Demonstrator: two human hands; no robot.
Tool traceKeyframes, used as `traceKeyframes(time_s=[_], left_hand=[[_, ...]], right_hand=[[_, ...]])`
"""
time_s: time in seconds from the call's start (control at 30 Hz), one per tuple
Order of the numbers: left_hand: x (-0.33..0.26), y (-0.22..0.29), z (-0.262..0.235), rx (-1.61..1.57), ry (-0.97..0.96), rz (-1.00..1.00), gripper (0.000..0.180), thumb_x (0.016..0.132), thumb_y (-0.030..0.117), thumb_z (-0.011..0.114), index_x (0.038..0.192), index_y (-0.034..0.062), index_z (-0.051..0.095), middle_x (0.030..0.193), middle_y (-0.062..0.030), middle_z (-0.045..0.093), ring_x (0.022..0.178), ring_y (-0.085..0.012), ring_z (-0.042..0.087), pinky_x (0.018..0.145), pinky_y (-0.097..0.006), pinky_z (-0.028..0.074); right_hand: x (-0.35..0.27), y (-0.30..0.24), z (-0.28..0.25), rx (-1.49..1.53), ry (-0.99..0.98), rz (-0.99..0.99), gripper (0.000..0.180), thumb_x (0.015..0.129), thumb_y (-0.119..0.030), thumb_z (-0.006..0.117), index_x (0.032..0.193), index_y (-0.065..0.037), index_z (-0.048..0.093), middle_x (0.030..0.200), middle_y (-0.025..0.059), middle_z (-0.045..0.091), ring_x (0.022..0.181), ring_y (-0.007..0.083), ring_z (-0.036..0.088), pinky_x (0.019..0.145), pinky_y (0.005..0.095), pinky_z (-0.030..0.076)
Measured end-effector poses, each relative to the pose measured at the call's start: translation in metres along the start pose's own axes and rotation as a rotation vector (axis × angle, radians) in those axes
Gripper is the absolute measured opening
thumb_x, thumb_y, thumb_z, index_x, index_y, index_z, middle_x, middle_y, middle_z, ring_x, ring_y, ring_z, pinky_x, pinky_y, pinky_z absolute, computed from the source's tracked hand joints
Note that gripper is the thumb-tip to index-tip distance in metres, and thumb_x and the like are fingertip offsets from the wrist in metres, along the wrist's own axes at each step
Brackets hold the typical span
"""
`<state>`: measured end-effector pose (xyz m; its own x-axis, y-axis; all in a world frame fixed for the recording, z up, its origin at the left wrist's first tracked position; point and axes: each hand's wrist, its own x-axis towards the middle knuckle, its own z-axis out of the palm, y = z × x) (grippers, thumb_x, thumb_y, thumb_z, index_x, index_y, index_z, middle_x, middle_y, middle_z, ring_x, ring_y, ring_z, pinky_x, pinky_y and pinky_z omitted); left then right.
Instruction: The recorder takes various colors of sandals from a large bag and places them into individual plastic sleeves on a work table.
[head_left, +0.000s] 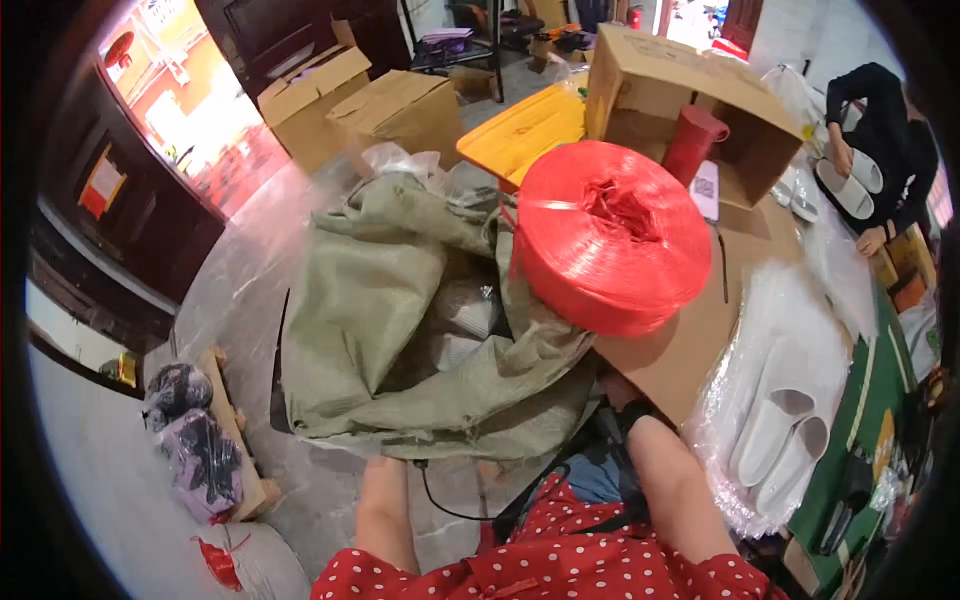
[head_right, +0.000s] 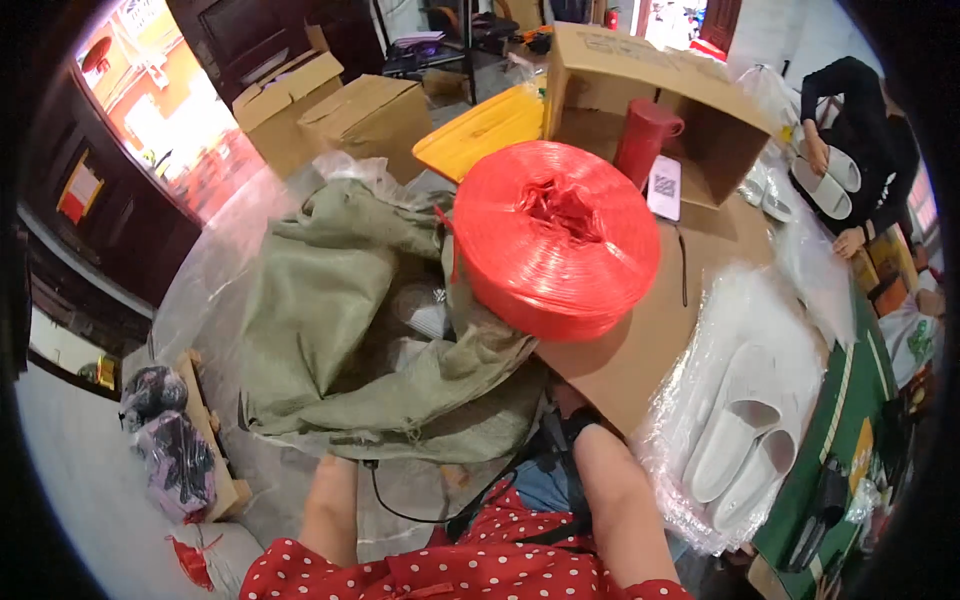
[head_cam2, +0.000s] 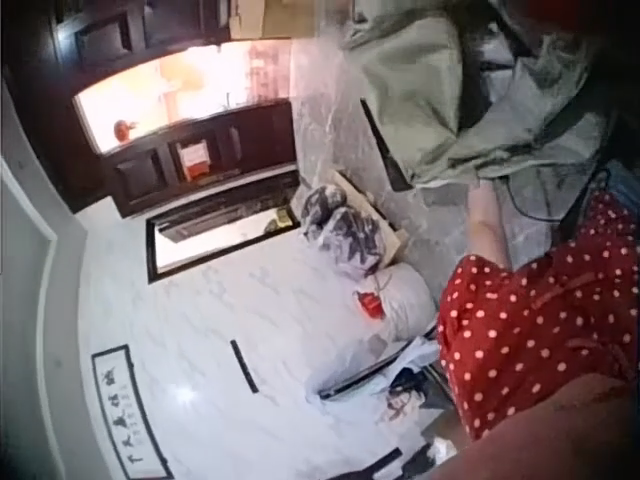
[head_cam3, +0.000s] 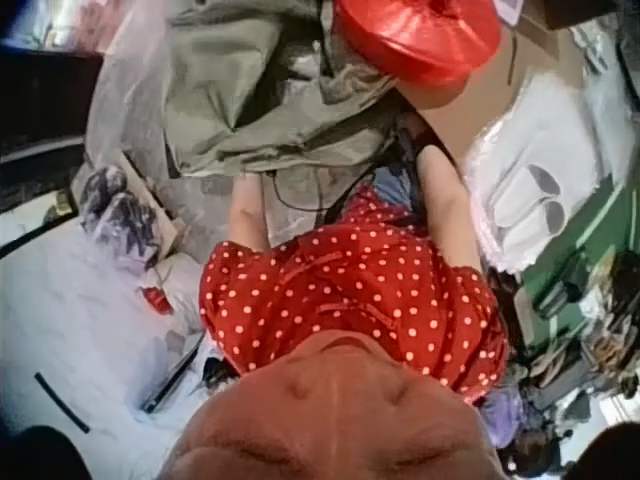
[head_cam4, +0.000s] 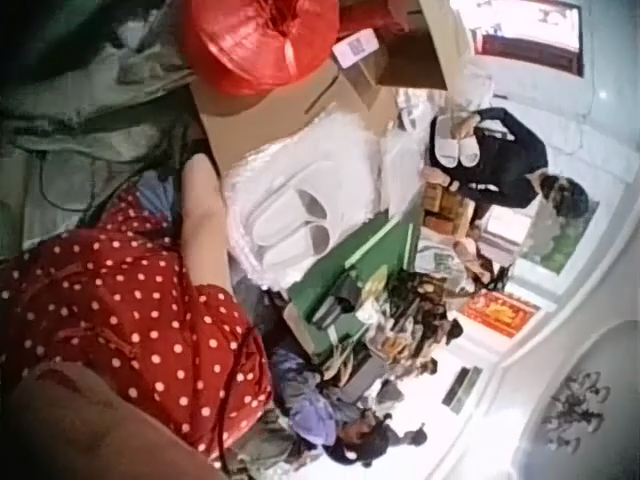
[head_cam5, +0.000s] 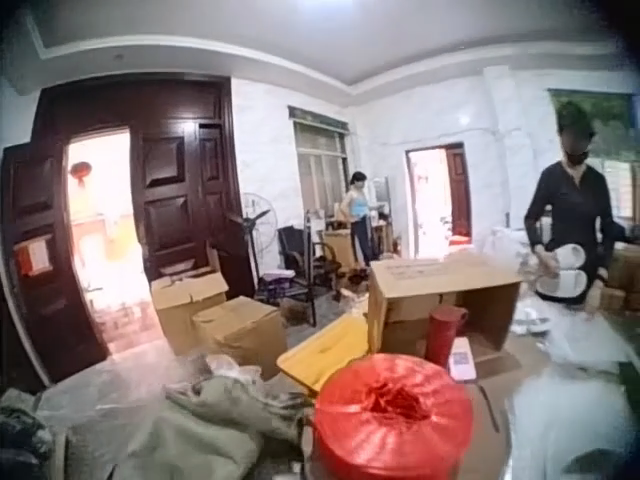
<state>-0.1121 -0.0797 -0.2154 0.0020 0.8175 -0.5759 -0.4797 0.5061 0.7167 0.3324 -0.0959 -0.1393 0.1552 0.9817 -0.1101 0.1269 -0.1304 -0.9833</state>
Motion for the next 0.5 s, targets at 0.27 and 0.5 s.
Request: traceKeyframes(time_s=[0.27,0.5], left_hand=[[0.013,0.002,0.013,0.043,-0.028,-0.028,0.043,0.101,0.034,0.047,0.13,0.0049,0.056,0.129,-0.0114,0.062,0.116,-0.0271,0.06,0.101,-0.043,0.049],[0.041,0.019,-0.017,0.049,0.054,-0.126,0.041,0.101,0.032,0.047,0.13,0.0046,0.056,0.128,-0.0112,0.063,0.115,-0.0269,0.061,0.101,-0.043,0.049]], right_hand=[[-0.008,-0.056,-0.012,-0.308,-0.018,0.109,0.045,0.101,-0.034,0.051,0.132,-0.002,0.055,0.135,0.0119,0.058,0.121,0.0254,0.054,0.103,0.038,0.041],[0.014,0.026,-0.011,-0.156,0.238,-0.078,0.035,0.099,-0.031,0.057,0.119,-0.005,0.068,0.12,0.0113,0.067,0.11,0.0271,0.06,0.094,0.0396,0.048]])
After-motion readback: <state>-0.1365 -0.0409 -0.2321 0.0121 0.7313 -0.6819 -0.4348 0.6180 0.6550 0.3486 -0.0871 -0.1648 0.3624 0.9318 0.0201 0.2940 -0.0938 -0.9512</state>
